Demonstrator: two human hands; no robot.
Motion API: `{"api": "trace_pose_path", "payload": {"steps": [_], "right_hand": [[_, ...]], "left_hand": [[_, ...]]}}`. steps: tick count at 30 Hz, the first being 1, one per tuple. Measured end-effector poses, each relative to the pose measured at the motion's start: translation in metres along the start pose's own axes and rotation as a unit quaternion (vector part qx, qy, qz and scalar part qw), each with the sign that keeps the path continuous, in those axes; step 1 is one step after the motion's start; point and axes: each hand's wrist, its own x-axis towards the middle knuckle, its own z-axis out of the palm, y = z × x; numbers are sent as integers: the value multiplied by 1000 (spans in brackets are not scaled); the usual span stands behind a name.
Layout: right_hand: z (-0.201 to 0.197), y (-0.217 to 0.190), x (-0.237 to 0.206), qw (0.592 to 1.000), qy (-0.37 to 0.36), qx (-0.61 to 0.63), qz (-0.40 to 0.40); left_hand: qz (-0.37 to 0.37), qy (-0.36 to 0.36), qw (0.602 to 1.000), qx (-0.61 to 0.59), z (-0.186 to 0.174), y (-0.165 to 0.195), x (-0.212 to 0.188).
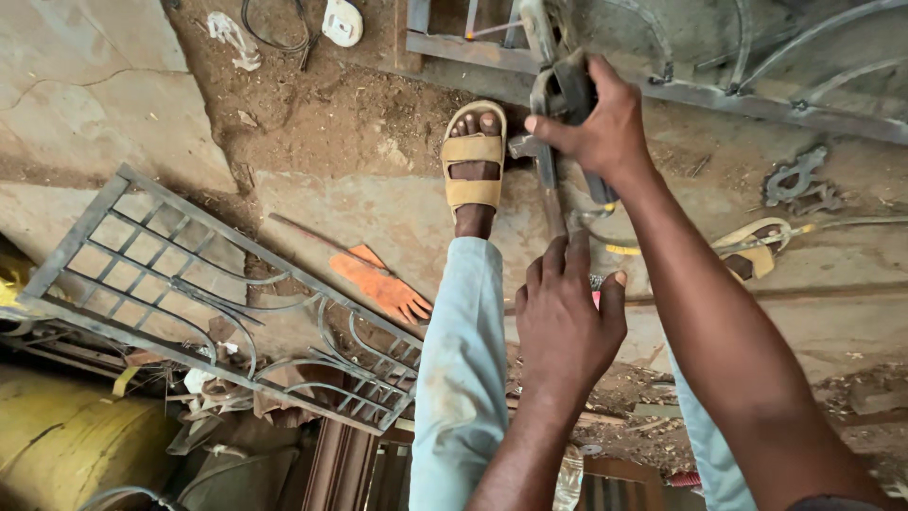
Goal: The person fits a welding electrode rod into the electrode holder, then arc welds joints on decorative metal gate frames laid on the workshop floor, producing sparks and smoke. They pause to reposition, knock off slag, and change electrodes before resuming welding along the frame.
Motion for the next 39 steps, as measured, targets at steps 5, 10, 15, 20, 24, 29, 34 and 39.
{"api": "trace_pose_path", "payload": {"steps": [5, 10, 15, 20, 24, 29, 34, 39], "right_hand": [[15, 9, 23, 999, -10, -40, 9], [23, 12, 23, 995, 8, -12, -97], [14, -3, 19, 992, -24, 120, 4], [11, -17, 18, 985, -33, 167, 3], [14, -16, 17, 983, -36, 180, 15], [15, -16, 19, 988, -27, 150, -20], [14, -21, 13, 985, -36, 167, 22], [23, -3, 17, 969, -56, 231, 64]], "left_hand": [[-2, 11, 1000, -5, 2, 1, 0], [2, 19, 999, -35, 1, 3, -3], [-7, -2, 1000, -21, -1, 4, -2], [-6, -2, 1000, -23, -1, 3, -2], [-13, -14, 1000, -25, 1, 1, -2], [-9, -16, 1000, -8, 2, -1, -1], [-9, -9, 1000, -10, 1, 0, -2], [-16, -19, 1000, -15, 2, -2, -1]]}}
